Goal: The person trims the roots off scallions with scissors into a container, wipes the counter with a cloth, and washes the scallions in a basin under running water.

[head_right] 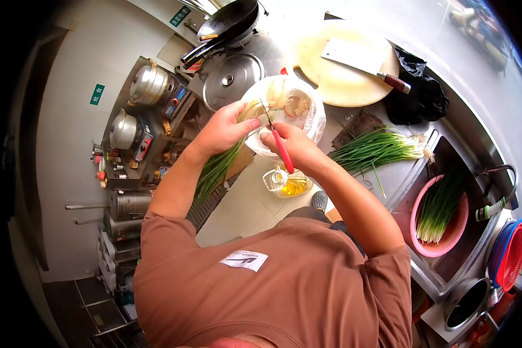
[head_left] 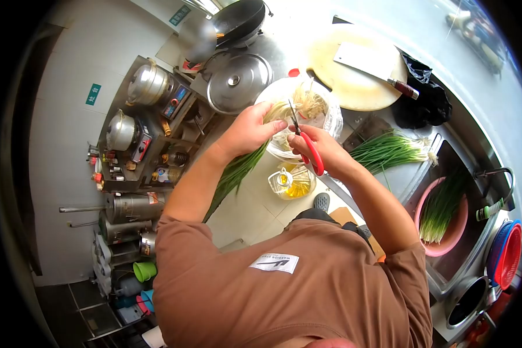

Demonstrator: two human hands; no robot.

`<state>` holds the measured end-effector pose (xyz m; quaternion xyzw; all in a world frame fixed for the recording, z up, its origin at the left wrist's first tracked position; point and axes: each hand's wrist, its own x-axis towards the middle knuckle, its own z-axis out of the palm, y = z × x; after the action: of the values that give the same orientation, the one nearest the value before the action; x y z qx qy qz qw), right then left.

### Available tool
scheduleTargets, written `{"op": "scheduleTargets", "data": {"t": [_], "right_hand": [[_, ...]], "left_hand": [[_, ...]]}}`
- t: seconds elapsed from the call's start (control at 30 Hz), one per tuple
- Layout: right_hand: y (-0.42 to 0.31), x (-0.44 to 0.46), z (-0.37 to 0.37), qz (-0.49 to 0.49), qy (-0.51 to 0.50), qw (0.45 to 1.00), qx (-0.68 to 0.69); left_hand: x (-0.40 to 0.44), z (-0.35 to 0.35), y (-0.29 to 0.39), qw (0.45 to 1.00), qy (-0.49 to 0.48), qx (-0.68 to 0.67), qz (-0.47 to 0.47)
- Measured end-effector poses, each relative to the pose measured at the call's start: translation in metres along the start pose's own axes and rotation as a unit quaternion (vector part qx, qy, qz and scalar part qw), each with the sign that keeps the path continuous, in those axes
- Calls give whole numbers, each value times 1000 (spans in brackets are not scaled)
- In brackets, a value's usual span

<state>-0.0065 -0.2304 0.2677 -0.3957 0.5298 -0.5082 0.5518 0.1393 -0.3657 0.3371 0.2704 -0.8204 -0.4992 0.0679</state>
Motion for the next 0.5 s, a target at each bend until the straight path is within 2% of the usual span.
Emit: {"op": "scheduleTargets", "data": {"t": [0.1, 0.2, 0.33, 0.43, 0.5], "right_hand": [[2, 0, 6, 2, 57, 995, -80], [21, 5, 13, 6, 81, 995, -61], [13, 10, 11, 18, 74, 996, -46], [-5, 5, 8, 55, 71, 996, -19], [-10, 3, 4, 108, 32, 994, -1]], "left_hand": [[3, 0, -13, 1000, -7, -24, -6], [6, -3, -19, 999, -17, -21, -34], [5, 0, -18, 999, -26, -13, -28], [6, 2, -26, 999, -26, -9, 24], [5, -2, -27, 995, -52, -73, -40]]}}
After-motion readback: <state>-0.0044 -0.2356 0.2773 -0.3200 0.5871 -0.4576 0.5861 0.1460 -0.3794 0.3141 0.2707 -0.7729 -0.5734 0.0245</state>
